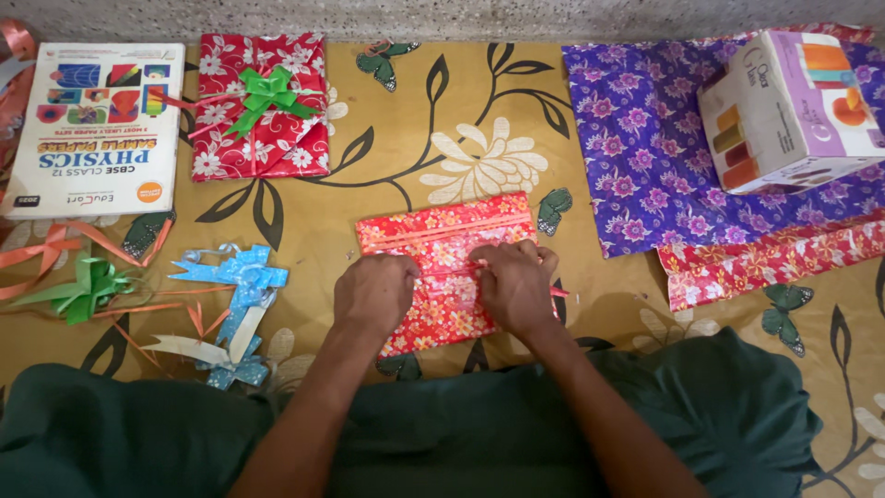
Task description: The person ties a pink ribbon around a red floral-wrapped gift box. They wrap the ribbon horizontally and vertically, then tie a decorative bow on top.
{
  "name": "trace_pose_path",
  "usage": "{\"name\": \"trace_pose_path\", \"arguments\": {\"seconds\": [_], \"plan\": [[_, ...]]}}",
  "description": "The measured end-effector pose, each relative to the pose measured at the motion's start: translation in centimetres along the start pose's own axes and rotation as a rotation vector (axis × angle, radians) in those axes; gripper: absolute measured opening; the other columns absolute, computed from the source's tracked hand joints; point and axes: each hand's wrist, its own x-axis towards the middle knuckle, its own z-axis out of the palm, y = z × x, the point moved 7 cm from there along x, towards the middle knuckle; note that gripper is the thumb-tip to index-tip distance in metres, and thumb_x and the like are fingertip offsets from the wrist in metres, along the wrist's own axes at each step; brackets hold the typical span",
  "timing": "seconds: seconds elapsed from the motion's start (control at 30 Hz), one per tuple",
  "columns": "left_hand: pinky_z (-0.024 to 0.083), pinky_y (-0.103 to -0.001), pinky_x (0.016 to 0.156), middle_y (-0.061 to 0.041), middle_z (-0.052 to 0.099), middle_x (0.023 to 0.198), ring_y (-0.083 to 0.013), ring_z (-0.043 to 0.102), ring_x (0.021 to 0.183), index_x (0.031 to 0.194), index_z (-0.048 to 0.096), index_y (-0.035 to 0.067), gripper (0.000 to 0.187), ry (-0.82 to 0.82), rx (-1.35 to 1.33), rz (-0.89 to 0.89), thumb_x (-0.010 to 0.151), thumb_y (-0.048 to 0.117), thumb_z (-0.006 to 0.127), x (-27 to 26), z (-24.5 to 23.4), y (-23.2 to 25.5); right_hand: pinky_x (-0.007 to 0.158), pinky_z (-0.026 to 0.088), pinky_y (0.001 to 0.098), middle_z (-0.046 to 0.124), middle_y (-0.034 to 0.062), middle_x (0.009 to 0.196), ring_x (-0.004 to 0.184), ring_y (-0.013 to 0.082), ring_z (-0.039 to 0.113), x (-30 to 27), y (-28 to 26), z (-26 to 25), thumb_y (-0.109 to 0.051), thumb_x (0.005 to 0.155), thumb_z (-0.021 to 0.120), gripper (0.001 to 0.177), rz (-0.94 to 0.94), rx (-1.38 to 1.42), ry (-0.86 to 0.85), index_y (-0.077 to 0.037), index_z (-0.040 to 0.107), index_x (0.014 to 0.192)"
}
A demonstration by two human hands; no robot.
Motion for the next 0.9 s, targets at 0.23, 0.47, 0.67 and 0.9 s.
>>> {"name": "trace_pose_path", "arguments": {"seconds": [0.23, 0.47, 0.67, 0.9], "plan": [[0.057, -0.043, 0.088, -0.008, 0.073, 0.106, -0.0286, 0.068, 0.104, 0.099, 0.079, 0.025, 0.017, -0.020, 0.022, -0.002, 0.093, 0.026, 0.063, 0.1, 0.0, 0.1, 0.096, 0.032, 0.0511, 0.067, 0.0008, 0.081, 0.095, 0.0244, 0.058, 0.9, 0.1, 0.1, -0.018, 0.082, 0.071, 0.005, -0.052, -0.126, -0.076, -0.021, 0.075, 0.083], [0.055, -0.042, 0.090, -0.006, 0.068, 0.105, -0.0280, 0.060, 0.110, 0.089, 0.080, 0.021, 0.012, 0.128, 0.073, 0.141, 0.088, 0.024, 0.069, -0.2, -0.2, 0.8, 0.097, 0.033, 0.0497, 0.062, 0.0042, 0.092, 0.098, 0.0262, 0.057, 0.2, -1.2, -0.4, -0.012, 0.083, 0.068, 0.008, -0.195, -0.196, 0.025, -0.017, 0.071, 0.088], [0.054, -0.044, 0.090, -0.008, 0.069, 0.107, -0.0293, 0.063, 0.109, 0.093, 0.079, 0.021, 0.013, 0.065, 0.024, 0.071, 0.090, 0.025, 0.067, 0.2, 0.6, 0.1, 0.095, 0.035, 0.0502, 0.061, 0.0051, 0.090, 0.096, 0.0261, 0.058, -0.1, -1.2, -0.5, -0.013, 0.086, 0.069, 0.007, -0.231, -0.218, 0.035, -0.016, 0.069, 0.092], [0.055, -0.048, 0.088, -0.015, 0.067, 0.110, -0.0371, 0.068, 0.099, 0.103, 0.075, 0.017, 0.020, 0.043, -0.009, 0.103, 0.098, 0.019, 0.056, 0.3, 1.6, -0.2, 0.095, 0.035, 0.0517, 0.063, 0.0071, 0.091, 0.097, 0.0276, 0.058, -0.3, -0.7, -0.1, -0.013, 0.088, 0.068, 0.012, -0.169, -0.211, 0.011, -0.012, 0.069, 0.100]]}}
